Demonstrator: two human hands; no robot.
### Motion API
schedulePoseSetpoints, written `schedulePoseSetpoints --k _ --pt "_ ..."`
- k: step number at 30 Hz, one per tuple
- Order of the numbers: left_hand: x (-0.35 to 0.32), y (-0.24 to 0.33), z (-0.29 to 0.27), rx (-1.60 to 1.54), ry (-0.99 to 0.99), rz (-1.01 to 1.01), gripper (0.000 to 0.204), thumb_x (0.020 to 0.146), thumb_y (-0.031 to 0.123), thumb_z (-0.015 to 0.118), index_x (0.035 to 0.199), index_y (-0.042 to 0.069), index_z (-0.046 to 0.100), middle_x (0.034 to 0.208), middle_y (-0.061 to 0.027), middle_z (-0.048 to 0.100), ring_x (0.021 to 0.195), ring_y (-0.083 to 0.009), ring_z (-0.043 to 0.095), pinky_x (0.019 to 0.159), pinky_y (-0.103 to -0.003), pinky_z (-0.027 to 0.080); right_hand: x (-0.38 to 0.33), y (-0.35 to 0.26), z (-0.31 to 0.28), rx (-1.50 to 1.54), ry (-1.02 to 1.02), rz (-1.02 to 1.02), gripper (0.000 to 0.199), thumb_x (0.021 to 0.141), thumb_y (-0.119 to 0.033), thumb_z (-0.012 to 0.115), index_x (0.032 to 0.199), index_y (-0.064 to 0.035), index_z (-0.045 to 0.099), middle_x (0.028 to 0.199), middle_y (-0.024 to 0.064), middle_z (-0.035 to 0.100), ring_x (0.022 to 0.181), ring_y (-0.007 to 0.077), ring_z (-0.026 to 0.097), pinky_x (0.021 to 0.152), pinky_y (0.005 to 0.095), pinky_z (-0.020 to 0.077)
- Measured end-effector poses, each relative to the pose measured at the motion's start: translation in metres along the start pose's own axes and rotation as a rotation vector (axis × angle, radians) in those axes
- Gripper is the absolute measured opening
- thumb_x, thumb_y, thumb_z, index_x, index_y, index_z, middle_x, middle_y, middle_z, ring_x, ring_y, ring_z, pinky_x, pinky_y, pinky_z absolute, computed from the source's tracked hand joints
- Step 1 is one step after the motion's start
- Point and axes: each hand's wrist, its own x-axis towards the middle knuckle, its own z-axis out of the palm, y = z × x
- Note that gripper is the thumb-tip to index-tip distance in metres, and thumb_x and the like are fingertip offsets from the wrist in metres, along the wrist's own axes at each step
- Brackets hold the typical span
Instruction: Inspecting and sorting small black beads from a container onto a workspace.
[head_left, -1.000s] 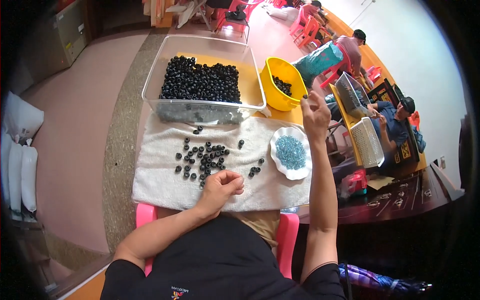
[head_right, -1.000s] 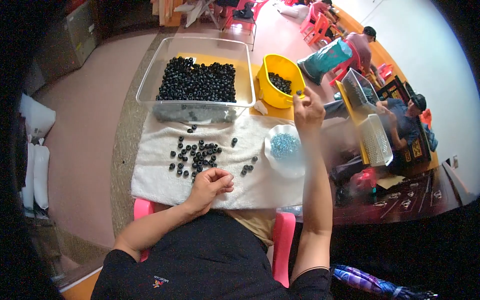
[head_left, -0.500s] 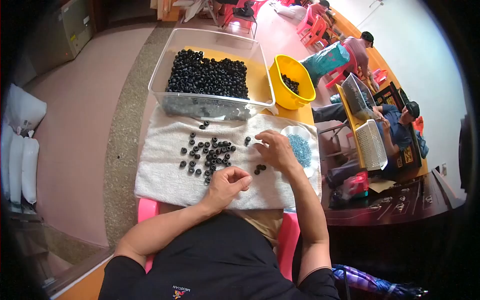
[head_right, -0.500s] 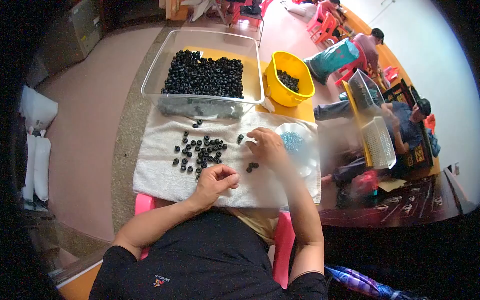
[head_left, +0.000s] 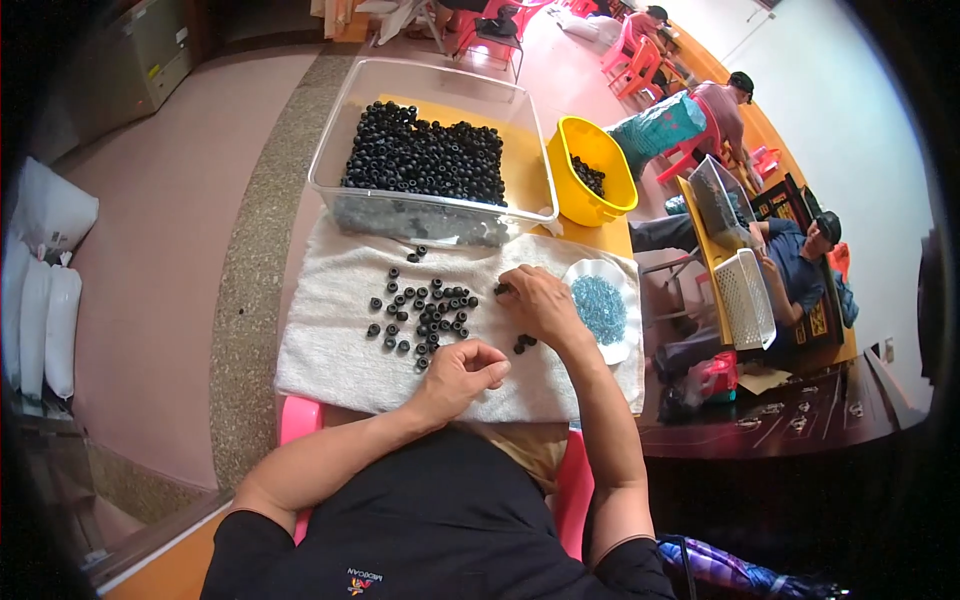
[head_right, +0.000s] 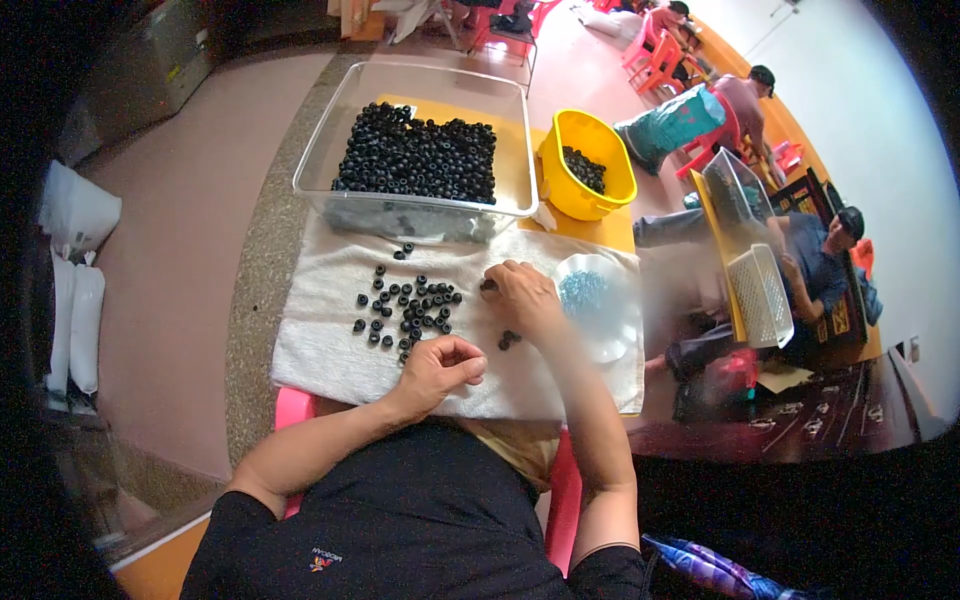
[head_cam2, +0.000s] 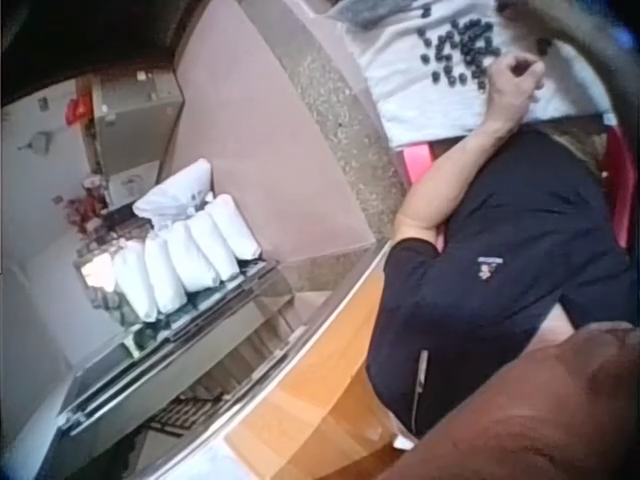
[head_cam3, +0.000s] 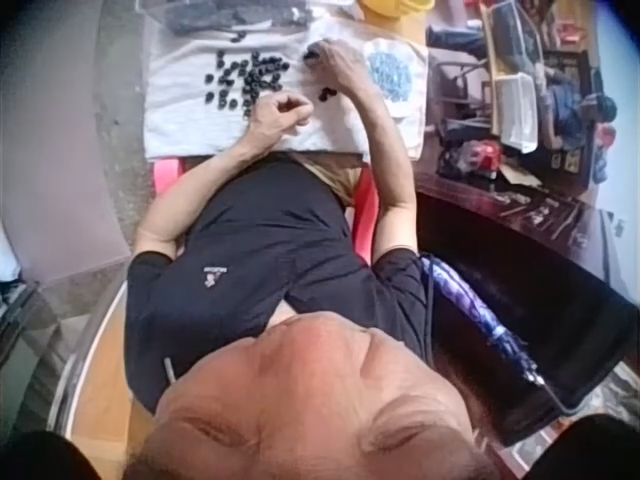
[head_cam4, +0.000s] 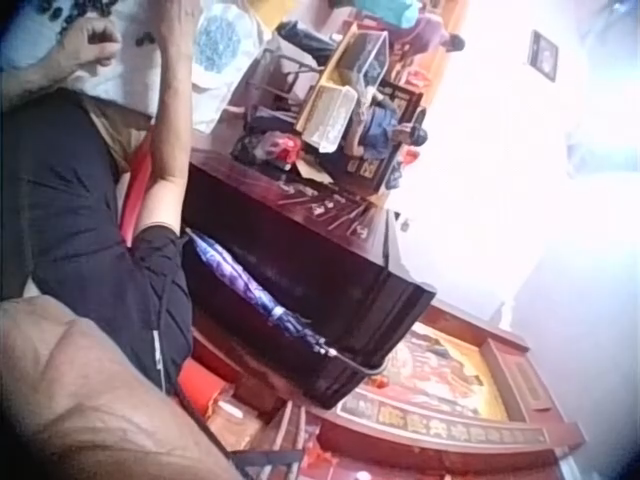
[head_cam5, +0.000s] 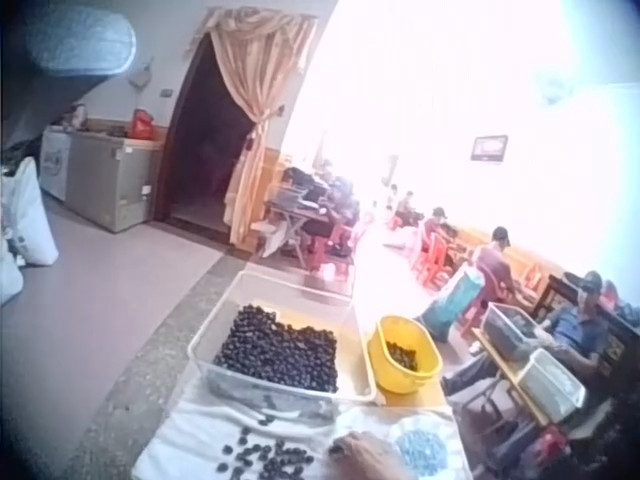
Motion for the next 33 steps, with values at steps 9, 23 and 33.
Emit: schedulePoseSetpoints --k 9,23,33 --pt "-0.002 0.007 0.002 -0.012 -0.009 -0.003 0.011 0.092 0.013 0.068 0.096 0.002 0.067 0.083 0.0000 0.067 0.075 -0.0061 0.062 0.067 -0.021 0.050 -0.004 -0.006 -0.007 0.050 -0.050 0.068 0.019 0.083 -0.021 0.068 0.095 -0.0061 0.067 0.094 0.0132 0.067 0.094 0.0321 0.063 0.082 0.0421 0.0497" --pt "-0.002 0.010 -0.002 -0.134 -0.012 -0.075 0.016 0.093 0.012 0.067 0.105 0.001 0.063 0.093 -0.0055 0.066 0.082 -0.0116 0.065 0.078 -0.027 0.056 -0.059 -0.009 -0.004 0.359 0.324 0.010 0.017 0.080 -0.004 0.071 0.097 -0.0021 0.067 0.083 0.0134 0.064 0.076 0.0277 0.064 0.069 0.0357 0.0509" --pt "-0.001 0.012 -0.002 -0.178 -0.067 -0.074 0.015 0.094 0.011 0.064 0.106 0.001 0.061 0.098 -0.0063 0.066 0.088 -0.0129 0.065 0.079 -0.027 0.056 -0.105 -0.052 0.003 0.815 0.237 0.035 0.020 0.079 0.003 0.073 0.098 0.0023 0.066 0.091 0.0137 0.068 0.083 0.0218 0.069 0.074 0.0308 0.0553"
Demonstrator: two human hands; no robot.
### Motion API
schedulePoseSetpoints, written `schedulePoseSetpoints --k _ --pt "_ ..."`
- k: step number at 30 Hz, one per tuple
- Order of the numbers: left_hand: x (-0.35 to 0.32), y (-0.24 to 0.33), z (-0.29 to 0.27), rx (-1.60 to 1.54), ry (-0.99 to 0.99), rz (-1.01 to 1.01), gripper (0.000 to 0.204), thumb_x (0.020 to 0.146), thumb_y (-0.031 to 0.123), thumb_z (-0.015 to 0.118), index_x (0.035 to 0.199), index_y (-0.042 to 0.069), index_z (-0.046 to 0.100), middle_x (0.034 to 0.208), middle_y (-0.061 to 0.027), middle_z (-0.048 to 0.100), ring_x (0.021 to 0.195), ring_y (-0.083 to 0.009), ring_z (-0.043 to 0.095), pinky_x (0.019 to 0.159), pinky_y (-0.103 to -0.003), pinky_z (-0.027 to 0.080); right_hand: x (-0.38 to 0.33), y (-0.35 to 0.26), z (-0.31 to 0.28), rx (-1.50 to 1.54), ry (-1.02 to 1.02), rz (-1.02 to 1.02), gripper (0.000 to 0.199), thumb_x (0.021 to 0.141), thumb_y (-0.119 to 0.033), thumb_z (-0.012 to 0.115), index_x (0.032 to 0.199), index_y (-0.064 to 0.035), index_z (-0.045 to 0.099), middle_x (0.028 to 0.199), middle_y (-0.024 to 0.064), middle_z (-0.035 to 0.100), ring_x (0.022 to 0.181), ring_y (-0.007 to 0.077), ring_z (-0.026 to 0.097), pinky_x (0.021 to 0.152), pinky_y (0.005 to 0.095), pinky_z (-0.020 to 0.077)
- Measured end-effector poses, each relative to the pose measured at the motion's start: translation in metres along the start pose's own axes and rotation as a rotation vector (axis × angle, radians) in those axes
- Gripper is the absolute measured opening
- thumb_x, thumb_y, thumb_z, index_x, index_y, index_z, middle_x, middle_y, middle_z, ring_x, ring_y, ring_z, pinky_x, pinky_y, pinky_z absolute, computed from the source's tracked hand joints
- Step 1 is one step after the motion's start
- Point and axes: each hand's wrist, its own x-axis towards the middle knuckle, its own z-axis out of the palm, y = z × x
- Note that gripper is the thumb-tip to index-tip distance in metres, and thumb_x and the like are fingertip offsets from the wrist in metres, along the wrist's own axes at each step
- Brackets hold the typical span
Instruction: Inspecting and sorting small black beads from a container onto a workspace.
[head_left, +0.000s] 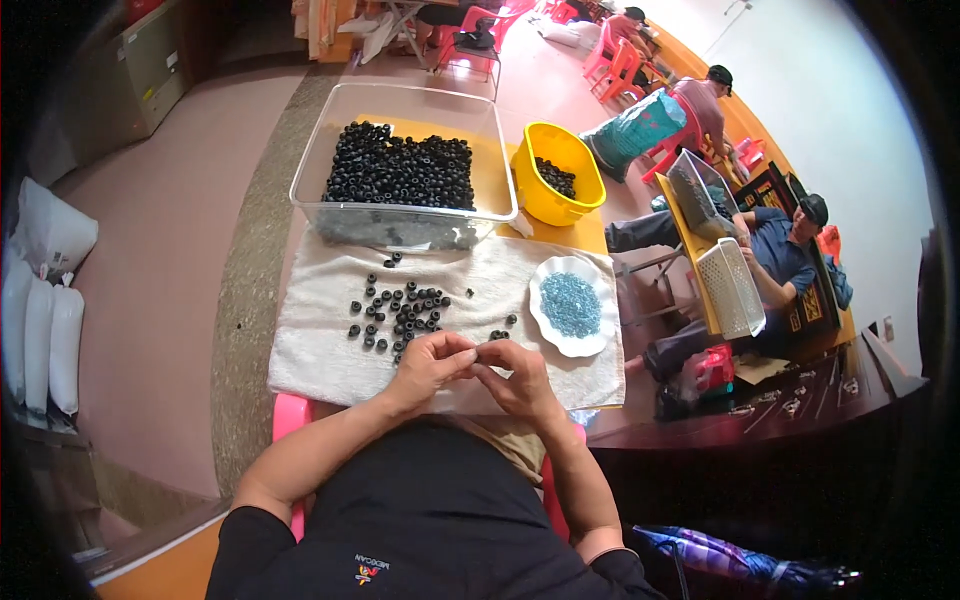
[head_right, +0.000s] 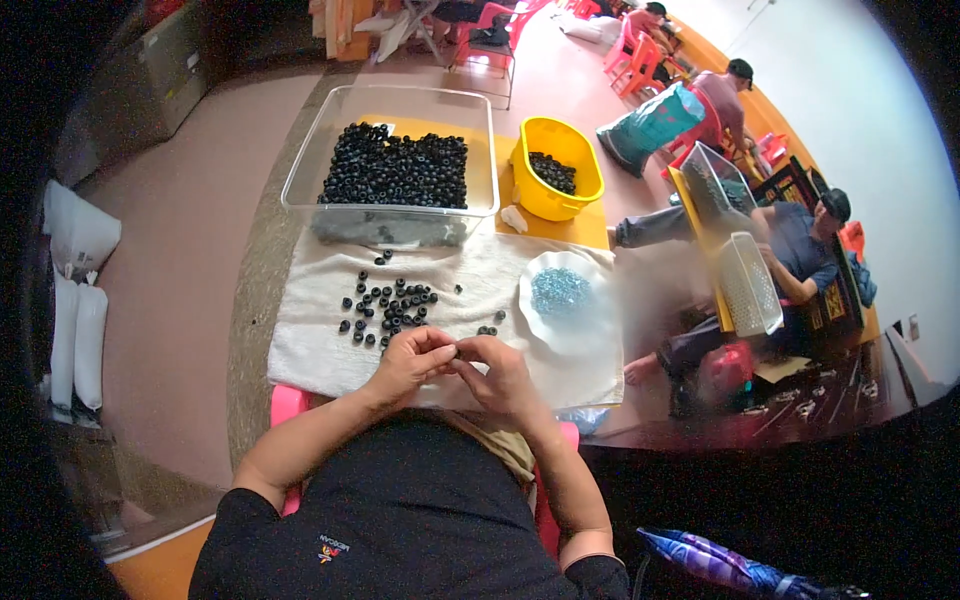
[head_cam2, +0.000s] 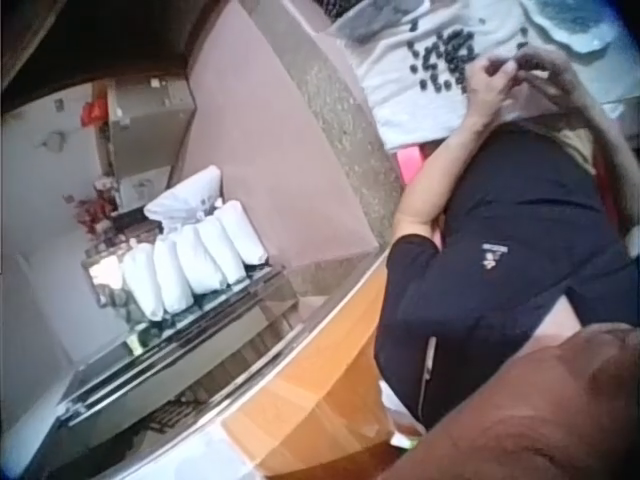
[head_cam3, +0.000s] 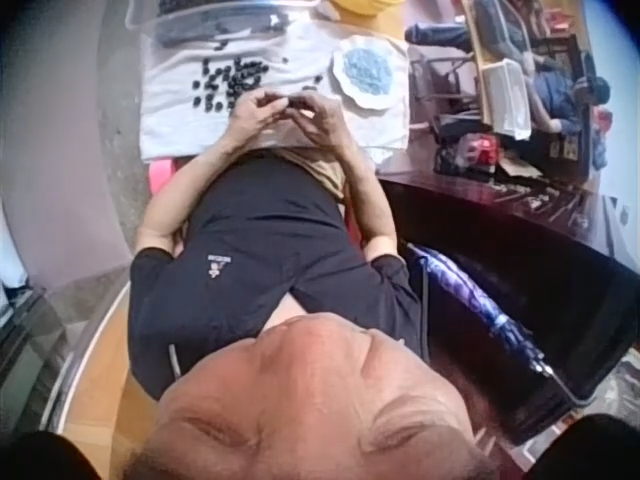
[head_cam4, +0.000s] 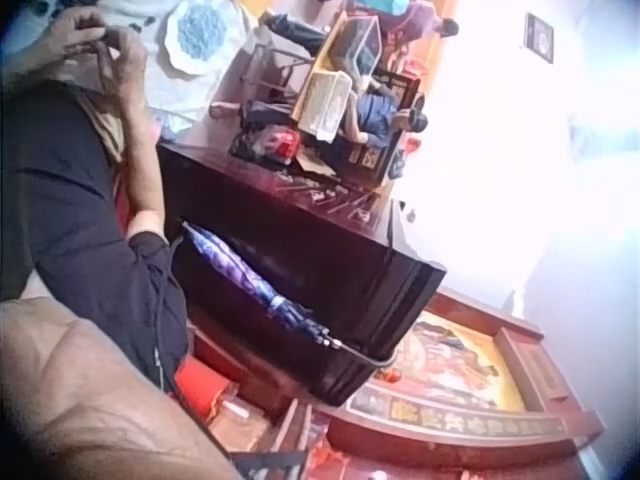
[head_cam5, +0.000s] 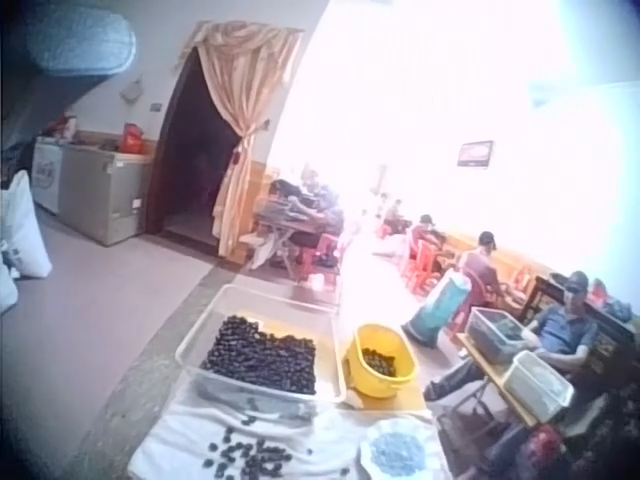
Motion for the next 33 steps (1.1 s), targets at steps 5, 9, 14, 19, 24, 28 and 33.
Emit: schedulePoseSetpoints --k 5,9,14,19,24,28,33 --pt "-0.004 0.002 0.007 -0.004 0.004 -0.068 0.014 0.094 0.009 0.064 0.103 -0.001 0.062 0.098 -0.0080 0.066 0.088 -0.0151 0.066 0.082 -0.028 0.056 -0.009 0.011 -0.004 -0.125 0.006 -0.063 0.019 0.080 0.003 0.073 0.098 0.0024 0.066 0.091 0.0130 0.068 0.082 0.0194 0.069 0.072 0.0299 0.0560" --pt "-0.004 0.004 0.006 -0.034 0.005 -0.092 0.014 0.093 0.008 0.065 0.102 -0.002 0.062 0.098 -0.0092 0.067 0.088 -0.0165 0.067 0.083 -0.029 0.057 -0.012 0.015 0.000 -0.094 0.048 -0.124 0.019 0.079 0.003 0.074 0.097 0.0014 0.066 0.089 0.0119 0.067 0.082 0.0193 0.069 0.072 0.0293 0.0555" --pt "-0.002 0.002 0.001 -0.026 -0.003 -0.079 0.013 0.090 0.004 0.067 0.100 -0.002 0.063 0.098 -0.0102 0.067 0.089 -0.0162 0.067 0.083 -0.030 0.057 -0.012 0.007 0.001 0.001 0.077 -0.103 0.020 0.079 -0.001 0.072 0.098 -0.0010 0.066 0.088 0.0139 0.066 0.078 0.0264 0.066 0.068 0.0338 0.0524" --pt "-0.003 0.002 0.004 -0.058 0.009 -0.087 0.013 0.089 0.002 0.066 0.102 -0.002 0.062 0.098 -0.0104 0.067 0.089 -0.0159 0.067 0.083 -0.030 0.057 -0.015 0.013 0.003 -0.014 0.100 -0.145 0.023 0.079 0.000 0.071 0.101 -0.0005 0.066 0.091 0.0138 0.064 0.078 0.0247 0.065 0.068 0.0322 0.0528" --pt "-0.004 0.007 0.007 -0.073 -0.010 -0.104 0.016 0.089 0.000 0.066 0.103 -0.001 0.060 0.099 -0.0103 0.067 0.089 -0.0166 0.067 0.083 -0.030 0.058 -0.016 0.009 0.001 -0.054 0.093 -0.152 0.026 0.078 0.000 0.071 0.104 -0.0015 0.067 0.091 0.0125 0.062 0.076 0.0215 0.065 0.066 0.0298 0.0528" --pt "-0.005 0.012 0.007 -0.048 -0.048 -0.132 0.017 0.087 -0.002 0.067 0.102 -0.001 0.059 0.098 -0.0099 0.066 0.089 -0.0170 0.066 0.082 -0.030 0.058 -0.018 0.010 0.000 -0.049 0.061 -0.127 0.027 0.078 -0.001 0.073 0.104 -0.0021 0.067 0.092 0.0114 0.063 0.073 0.0179 0.064 0.064 0.0286 0.0527" --pt "-0.003 0.012 0.004 -0.050 -0.085 -0.143 0.017 0.087 0.000 0.068 0.102 0.000 0.059 0.098 -0.0089 0.065 0.088 -0.0170 0.066 0.081 -0.030 0.058 -0.019 0.012 0.002 -0.052 0.069 -0.139 0.027 0.078 -0.001 0.073 0.104 -0.0020 0.067 0.093 0.0111 0.063 0.073 0.0171 0.064 0.063 0.0284 0.0527"
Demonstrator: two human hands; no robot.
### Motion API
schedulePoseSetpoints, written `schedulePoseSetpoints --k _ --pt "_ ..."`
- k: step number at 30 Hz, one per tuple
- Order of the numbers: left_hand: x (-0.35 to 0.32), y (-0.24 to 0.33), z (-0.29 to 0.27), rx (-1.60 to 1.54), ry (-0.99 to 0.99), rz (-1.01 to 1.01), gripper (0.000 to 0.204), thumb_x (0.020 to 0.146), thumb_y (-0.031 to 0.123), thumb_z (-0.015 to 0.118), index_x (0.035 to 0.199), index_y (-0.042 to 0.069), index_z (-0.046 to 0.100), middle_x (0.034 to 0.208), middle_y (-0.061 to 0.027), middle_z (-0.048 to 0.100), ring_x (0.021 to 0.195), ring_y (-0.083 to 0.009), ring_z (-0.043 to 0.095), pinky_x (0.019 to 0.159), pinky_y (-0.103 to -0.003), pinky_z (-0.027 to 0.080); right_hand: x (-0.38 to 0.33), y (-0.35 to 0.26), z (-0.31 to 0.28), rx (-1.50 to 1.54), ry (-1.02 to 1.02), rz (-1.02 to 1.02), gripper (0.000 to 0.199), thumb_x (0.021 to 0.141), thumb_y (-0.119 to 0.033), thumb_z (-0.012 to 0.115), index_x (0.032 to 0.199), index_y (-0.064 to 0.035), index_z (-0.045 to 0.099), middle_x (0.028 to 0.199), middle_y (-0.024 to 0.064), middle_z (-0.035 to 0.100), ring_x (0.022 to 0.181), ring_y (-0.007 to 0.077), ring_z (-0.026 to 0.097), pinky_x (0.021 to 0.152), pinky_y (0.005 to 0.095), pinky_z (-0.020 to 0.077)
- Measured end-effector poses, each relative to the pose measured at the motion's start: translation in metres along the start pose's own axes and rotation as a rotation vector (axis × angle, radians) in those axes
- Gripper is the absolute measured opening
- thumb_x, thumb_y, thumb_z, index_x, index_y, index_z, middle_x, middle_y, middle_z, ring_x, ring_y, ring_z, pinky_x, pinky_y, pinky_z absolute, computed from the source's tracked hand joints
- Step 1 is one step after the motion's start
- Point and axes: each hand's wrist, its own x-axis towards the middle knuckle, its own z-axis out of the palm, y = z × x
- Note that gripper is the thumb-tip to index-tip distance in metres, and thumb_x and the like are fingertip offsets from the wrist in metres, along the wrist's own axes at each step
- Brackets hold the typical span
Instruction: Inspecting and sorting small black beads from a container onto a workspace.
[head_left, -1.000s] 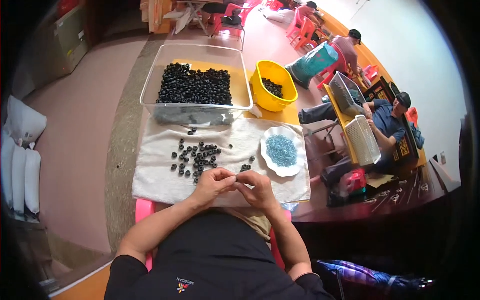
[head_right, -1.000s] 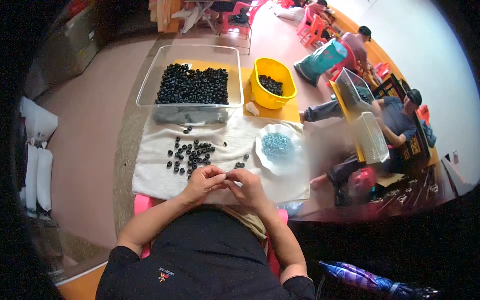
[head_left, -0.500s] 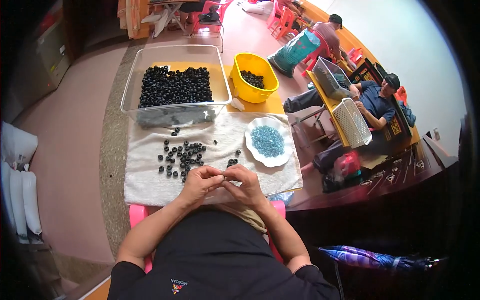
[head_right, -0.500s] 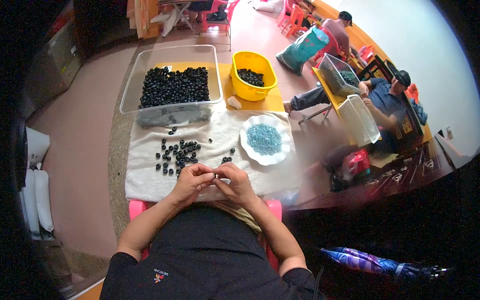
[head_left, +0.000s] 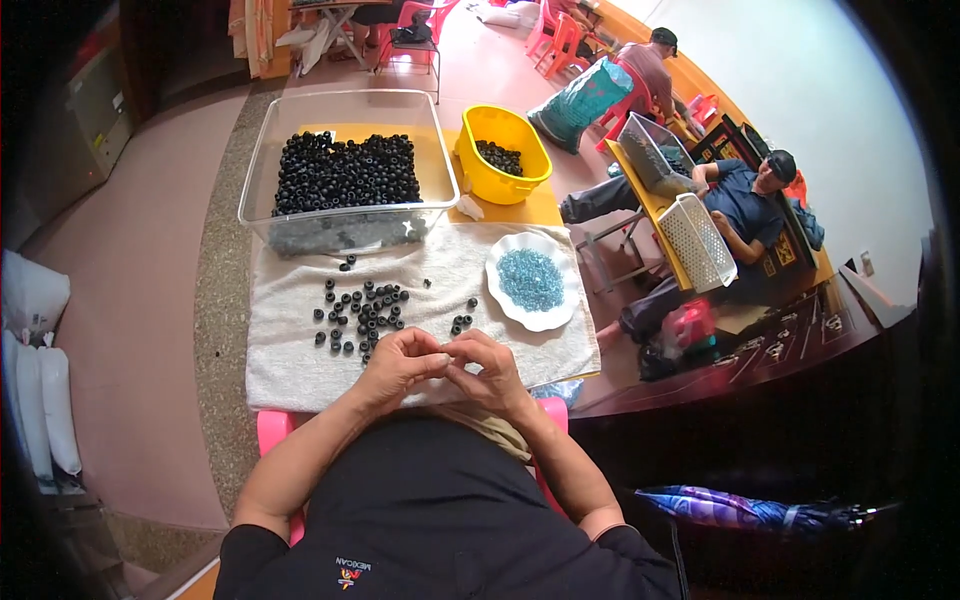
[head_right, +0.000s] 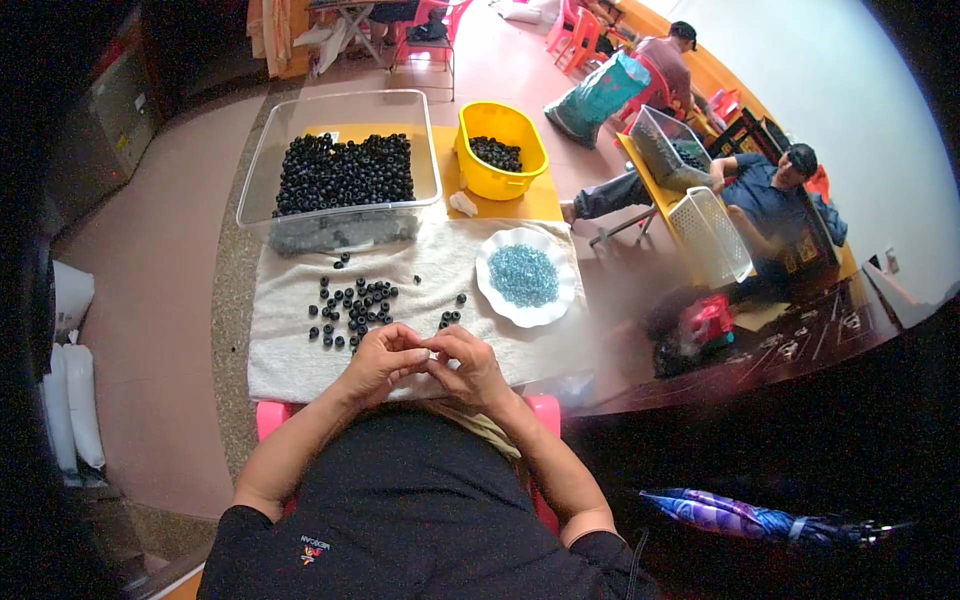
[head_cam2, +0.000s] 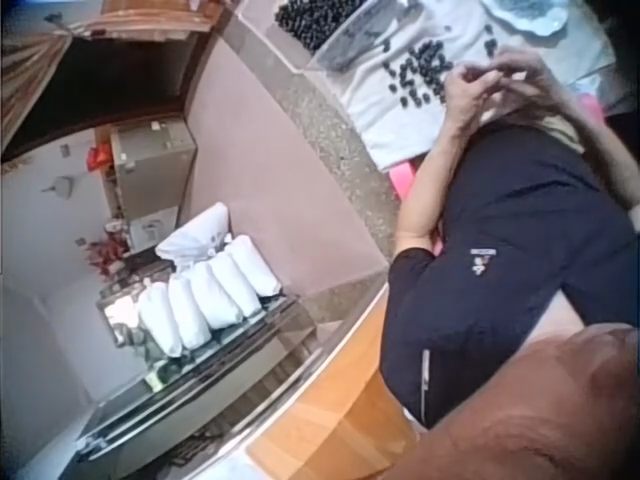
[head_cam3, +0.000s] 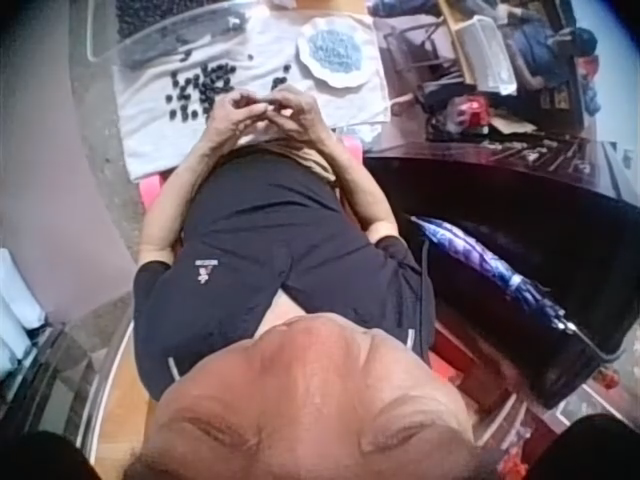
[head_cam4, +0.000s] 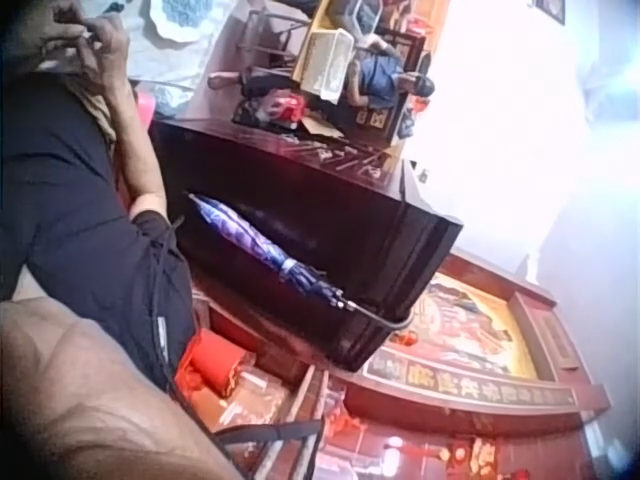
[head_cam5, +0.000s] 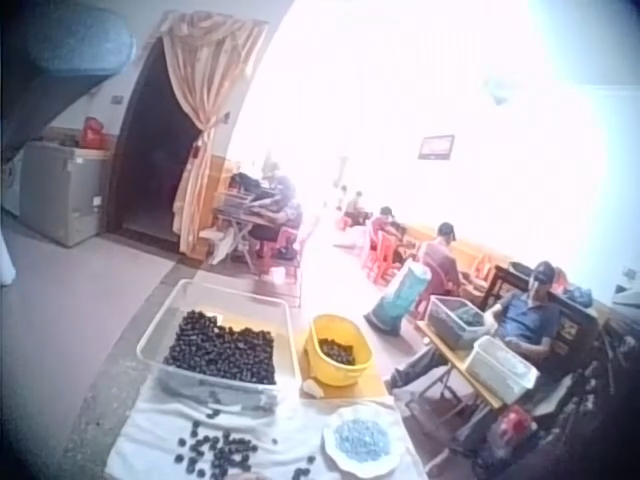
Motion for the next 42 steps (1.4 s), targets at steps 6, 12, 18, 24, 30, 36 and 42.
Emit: schedulePoseSetpoints --k 6,12,18,24,30,36,42 --pt "0.000 0.001 0.000 0.009 -0.021 -0.038 0.016 0.090 0.003 0.066 0.104 0.000 0.060 0.099 -0.0089 0.065 0.089 -0.0176 0.066 0.081 -0.031 0.058 0.004 -0.003 0.001 0.019 0.051 -0.029 0.025 0.077 0.001 0.072 0.101 -0.0014 0.067 0.093 0.0109 0.062 0.071 0.0168 0.064 0.062 0.0282 0.0524" --pt "0.000 -0.002 0.000 -0.054 -0.046 0.000 0.015 0.091 0.004 0.065 0.105 0.000 0.060 0.100 -0.0092 0.065 0.090 -0.0183 0.066 0.081 -0.032 0.057 0.003 -0.002 0.003 0.041 0.058 -0.022 0.024 0.077 0.005 0.073 0.099 0.0014 0.064 0.094 0.0120 0.063 0.070 0.0151 0.064 0.060 0.0264 0.0512" --pt "-0.001 -0.002 0.001 -0.037 -0.031 -0.001 0.015 0.090 0.001 0.065 0.104 0.000 0.060 0.099 -0.0086 0.066 0.090 -0.0173 0.066 0.082 -0.031 0.057 0.002 -0.011 0.007 -0.068 0.081 -0.098 0.028 0.073 0.006 0.074 0.098 0.0001 0.064 0.093 0.0134 0.064 0.071 0.0203 0.066 0.061 0.0290 0.0528" --pt "-0.001 -0.007 -0.001 -0.001 0.019 0.012 0.015 0.088 0.000 0.066 0.102 0.001 0.060 0.097 -0.0087 0.067 0.088 -0.0167 0.066 0.081 -0.030 0.056 0.000 -0.007 0.010 -0.252 0.171 -0.256 0.026 0.075 0.003 0.074 0.099 -0.0027 0.064 0.092 0.0131 0.065 0.075 0.0270 0.067 0.063 0.0334 0.0549" --pt "-0.002 -0.005 0.004 -0.002 0.025 0.033 0.014 0.088 0.001 0.067 0.101 0.001 0.061 0.096 -0.0080 0.067 0.086 -0.0157 0.066 0.080 -0.030 0.056 -0.005 -0.007 0.007 -0.125 0.146 -0.112 0.026 0.075 0.003 0.074 0.099 -0.0014 0.065 0.094 0.0144 0.065 0.076 0.0267 0.068 0.064 0.0335 0.0552" --pt "0.001 -0.006 0.001 0.008 0.112 0.043 0.013 0.088 0.004 0.069 0.100 0.002 0.063 0.092 -0.0058 0.067 0.081 -0.0133 0.065 0.077 -0.029 0.057 -0.006 0.017 -0.048 -0.491 0.224 -0.073 0.029 0.073 0.002 0.076 0.099 -0.0041 0.066 0.098 0.0137 0.067 0.076 0.0276 0.067 0.065 0.0351 0.0537" --pt "0.000 -0.005 0.002 0.017 0.117 0.042 0.014 0.087 0.006 0.072 0.098 0.002 0.065 0.090 -0.0036 0.067 0.080 -0.0102 0.063 0.074 -0.026 0.055 -0.004 0.036 -0.087 -0.790 0.135 0.103 0.026 0.075 -0.009 0.075 0.099 -0.0027 0.068 0.103 0.0142 0.068 0.097 0.0342 0.062 0.085 0.0411 0.0494"
